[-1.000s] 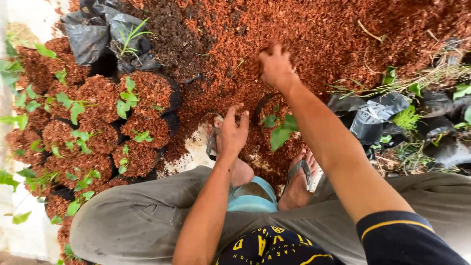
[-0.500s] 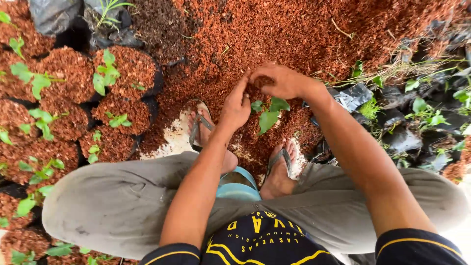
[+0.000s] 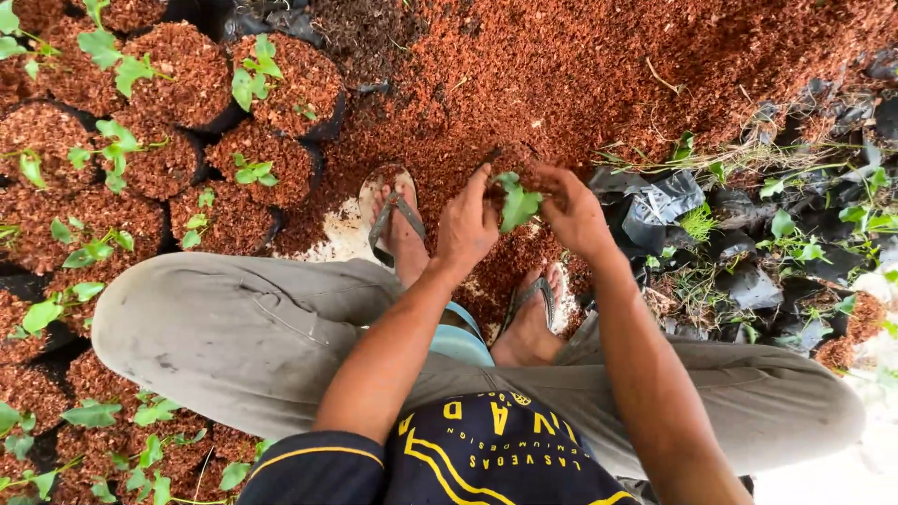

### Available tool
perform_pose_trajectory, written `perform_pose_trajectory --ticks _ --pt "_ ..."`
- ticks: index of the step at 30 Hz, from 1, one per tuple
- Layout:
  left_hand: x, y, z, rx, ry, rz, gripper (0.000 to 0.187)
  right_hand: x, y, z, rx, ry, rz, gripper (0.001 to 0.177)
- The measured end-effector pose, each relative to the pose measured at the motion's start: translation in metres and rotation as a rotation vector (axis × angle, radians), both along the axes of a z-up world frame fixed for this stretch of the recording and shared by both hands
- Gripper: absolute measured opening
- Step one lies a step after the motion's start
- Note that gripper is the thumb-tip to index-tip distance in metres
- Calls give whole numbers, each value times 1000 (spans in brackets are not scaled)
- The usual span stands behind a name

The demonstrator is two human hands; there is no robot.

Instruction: Planting small seedlings into individual black polybags filled with potting mulch.

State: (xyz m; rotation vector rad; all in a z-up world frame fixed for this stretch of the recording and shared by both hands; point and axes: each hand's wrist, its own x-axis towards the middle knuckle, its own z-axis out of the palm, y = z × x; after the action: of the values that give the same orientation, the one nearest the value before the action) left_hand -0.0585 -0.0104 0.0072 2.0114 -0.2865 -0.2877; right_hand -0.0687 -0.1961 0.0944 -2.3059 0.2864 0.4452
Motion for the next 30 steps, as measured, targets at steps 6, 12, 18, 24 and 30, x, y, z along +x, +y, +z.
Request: perform_pose_trajectory --ticks 6,12,18,24,30 --pt "21 2 -1 -274 128 169 50 -9 9 -15 296 -37 -383 49" --pt "35 -15 -42 154 410 -21 51 -13 11 -64 430 179 -570 54" --pt "54 -15 -24 52 156 25 46 7 29 -15 619 38 -813 36" --pt "76 -15 -3 -27 616 -207 61 14 12 -41 1107 452 -1066 111" --pt "104 -16 2 -40 390 -196 50 21 13 1 779 310 -1075 83"
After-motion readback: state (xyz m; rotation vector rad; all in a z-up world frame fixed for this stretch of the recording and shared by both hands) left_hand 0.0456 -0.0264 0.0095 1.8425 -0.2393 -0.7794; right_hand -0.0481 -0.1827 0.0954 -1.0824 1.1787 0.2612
